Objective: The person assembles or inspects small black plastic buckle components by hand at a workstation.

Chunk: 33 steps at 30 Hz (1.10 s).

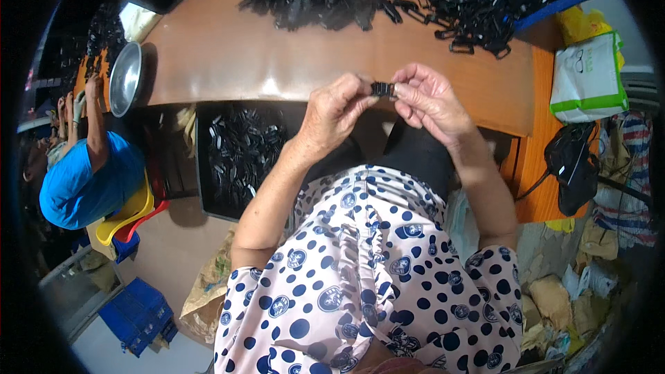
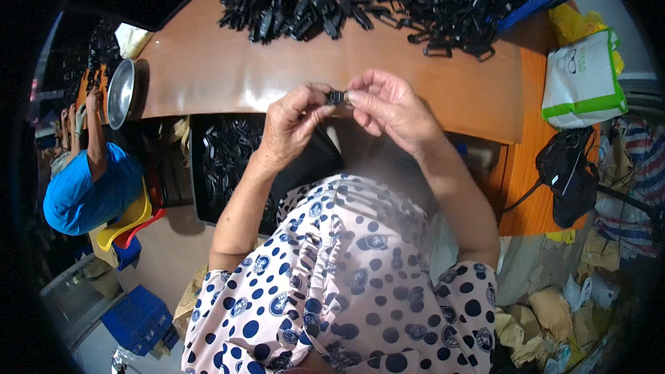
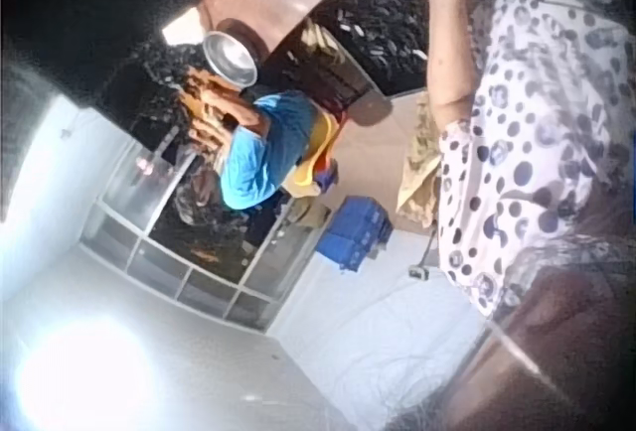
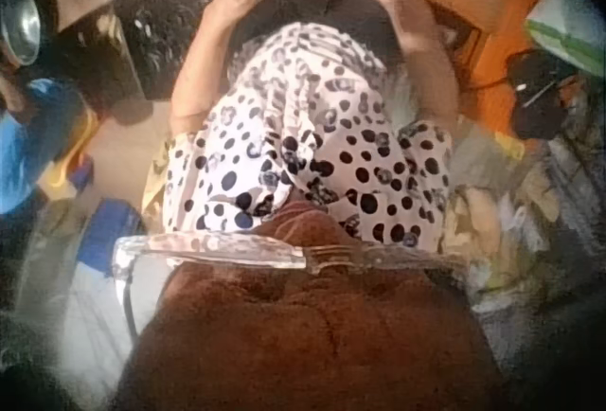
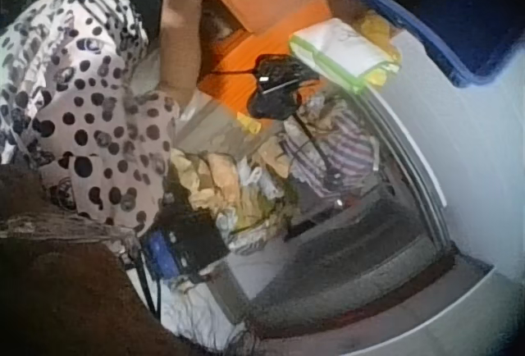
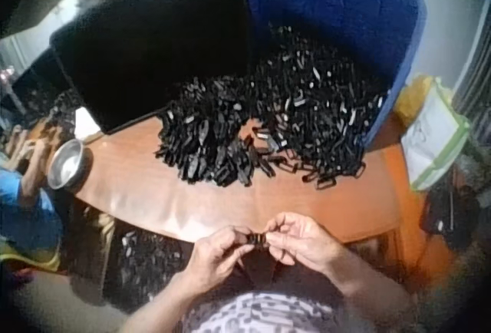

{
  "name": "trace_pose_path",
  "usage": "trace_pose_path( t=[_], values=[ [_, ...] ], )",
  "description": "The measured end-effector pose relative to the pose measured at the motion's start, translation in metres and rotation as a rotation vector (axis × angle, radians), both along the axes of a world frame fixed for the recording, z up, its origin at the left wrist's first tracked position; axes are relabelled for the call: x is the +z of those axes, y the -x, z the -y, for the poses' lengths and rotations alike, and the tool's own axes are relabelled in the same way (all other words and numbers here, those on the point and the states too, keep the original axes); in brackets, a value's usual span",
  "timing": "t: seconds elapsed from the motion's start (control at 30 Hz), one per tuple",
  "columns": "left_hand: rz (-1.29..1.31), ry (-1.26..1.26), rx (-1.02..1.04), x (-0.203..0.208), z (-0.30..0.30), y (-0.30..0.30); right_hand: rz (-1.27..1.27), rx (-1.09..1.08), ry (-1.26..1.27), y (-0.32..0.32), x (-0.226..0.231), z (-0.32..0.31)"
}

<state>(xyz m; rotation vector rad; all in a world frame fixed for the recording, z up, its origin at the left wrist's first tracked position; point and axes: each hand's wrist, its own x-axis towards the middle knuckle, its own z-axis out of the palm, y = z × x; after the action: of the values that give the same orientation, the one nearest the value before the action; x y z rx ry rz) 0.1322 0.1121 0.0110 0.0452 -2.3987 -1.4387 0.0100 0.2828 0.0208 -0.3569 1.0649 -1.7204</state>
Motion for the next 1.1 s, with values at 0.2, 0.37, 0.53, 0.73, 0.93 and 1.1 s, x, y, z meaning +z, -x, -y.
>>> trace_pose_path(
  t=[0.2, 0.37, 0.53, 0.73, 0.93, 1.1],
  values=[
    [0.07, 0.056, -0.142, 0.021, -0.012, 0.029, -0.089, -0.012, -0.158, 0.01, 0.017, -0.019],
    [0.045, 0.309, -0.323, 0.03, -0.028, 0.064, -0.063, 0.008, -0.248, 0.03, 0.01, -0.056],
    [0.155, 0.355, -0.434, 0.043, -0.049, 0.097, 0.082, 0.034, -0.265, 0.05, 0.01, -0.076],
    [0.335, -0.122, -0.304, 0.03, -0.067, 0.119, 0.286, -0.092, -0.043, 0.067, 0.0, -0.09],
    [0.25, -0.834, -0.29, 0.028, -0.106, 0.155, 0.093, 0.005, 0.082, 0.087, 0.025, -0.11],
    [0.248, -0.946, -0.366, 0.043, -0.121, 0.166, -0.079, -0.118, 0.091, 0.093, 0.029, -0.112]
  ],
)
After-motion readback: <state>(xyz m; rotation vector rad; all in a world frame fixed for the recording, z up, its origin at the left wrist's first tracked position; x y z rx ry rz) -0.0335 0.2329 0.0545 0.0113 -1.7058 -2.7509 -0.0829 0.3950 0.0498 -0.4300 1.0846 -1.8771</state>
